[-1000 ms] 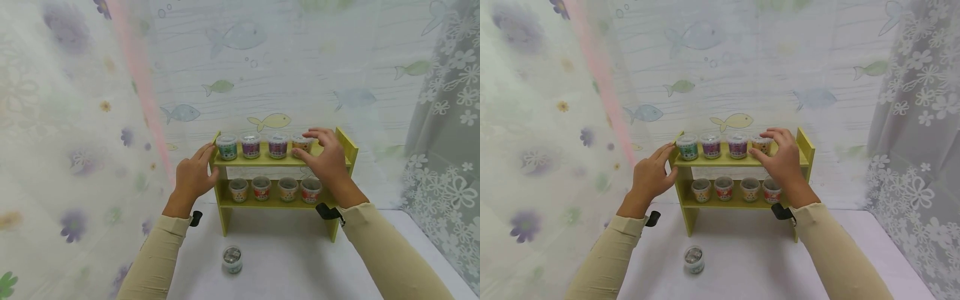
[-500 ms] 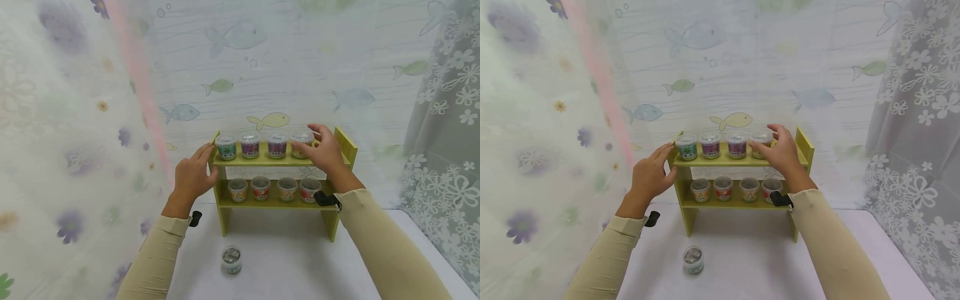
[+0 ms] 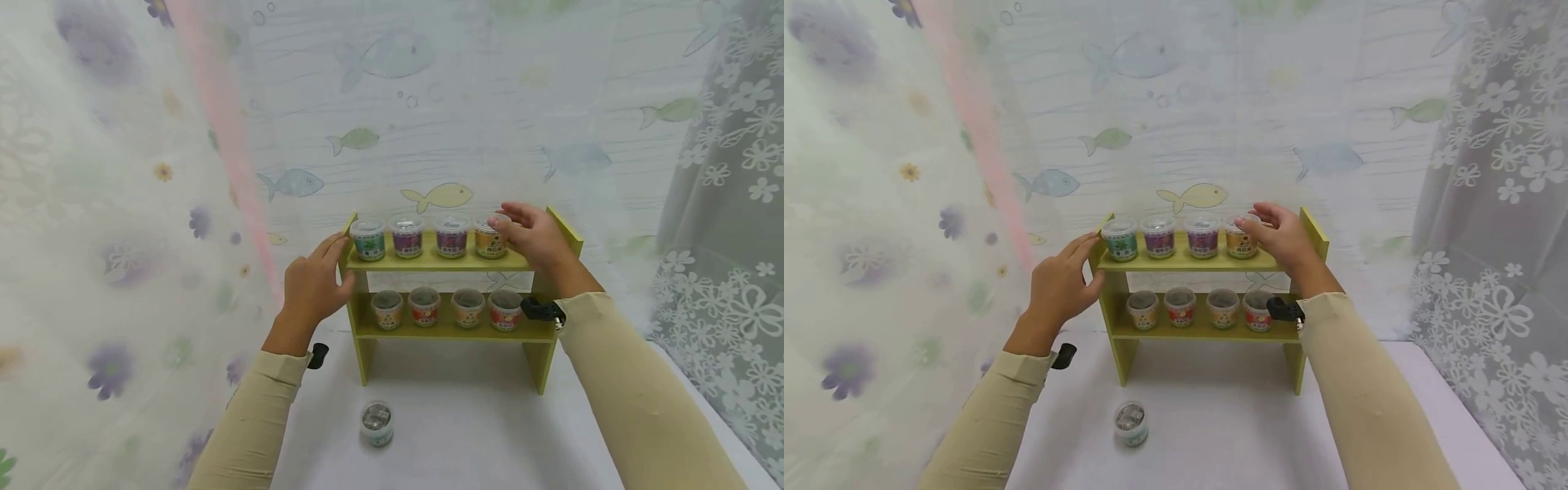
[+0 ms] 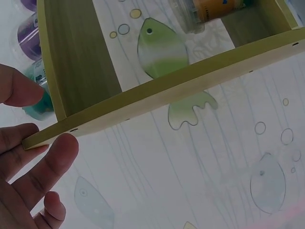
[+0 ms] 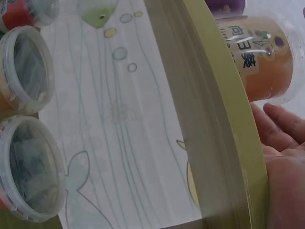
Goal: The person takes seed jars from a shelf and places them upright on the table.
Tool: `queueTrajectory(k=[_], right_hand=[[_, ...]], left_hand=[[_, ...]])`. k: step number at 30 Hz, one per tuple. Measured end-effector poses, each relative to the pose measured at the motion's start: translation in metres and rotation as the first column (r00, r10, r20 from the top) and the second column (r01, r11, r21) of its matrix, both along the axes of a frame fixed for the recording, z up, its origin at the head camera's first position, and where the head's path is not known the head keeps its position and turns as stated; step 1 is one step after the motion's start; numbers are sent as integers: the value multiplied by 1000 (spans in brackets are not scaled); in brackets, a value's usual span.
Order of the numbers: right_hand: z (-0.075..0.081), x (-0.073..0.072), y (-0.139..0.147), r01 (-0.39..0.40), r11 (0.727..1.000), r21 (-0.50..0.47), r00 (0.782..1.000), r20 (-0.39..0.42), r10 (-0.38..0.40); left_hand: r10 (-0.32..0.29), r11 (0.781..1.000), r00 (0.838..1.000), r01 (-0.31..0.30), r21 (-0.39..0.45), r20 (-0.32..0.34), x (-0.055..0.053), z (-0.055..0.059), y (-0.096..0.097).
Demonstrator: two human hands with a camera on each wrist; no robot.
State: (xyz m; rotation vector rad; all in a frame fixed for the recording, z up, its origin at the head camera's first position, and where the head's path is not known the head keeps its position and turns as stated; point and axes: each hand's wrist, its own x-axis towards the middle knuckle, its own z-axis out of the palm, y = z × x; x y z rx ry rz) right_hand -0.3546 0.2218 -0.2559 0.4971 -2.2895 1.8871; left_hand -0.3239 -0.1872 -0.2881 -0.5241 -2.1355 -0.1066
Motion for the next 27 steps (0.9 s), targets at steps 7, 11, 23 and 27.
queueTrajectory(k=[7, 11, 23, 27], right_hand=[[-4, -3, 4, 39, 988, 146, 999, -23, -36], [-5, -4, 4, 58, 985, 160, 998, -28, -54], [-4, -1, 0, 139, 967, 212, 990, -47, -132], [-4, 0, -2, 148, 966, 212, 988, -70, -136]], left_hand=[[-16, 1000, 1000, 16, 12, -9, -3, -3, 0], [-17, 1000, 1000, 18, 21, -15, -4, -4, 0], [-11, 1000, 1000, 11, 17, -18, -4, -3, 2], [-6, 1000, 1000, 6, 15, -20, -4, -2, 1]])
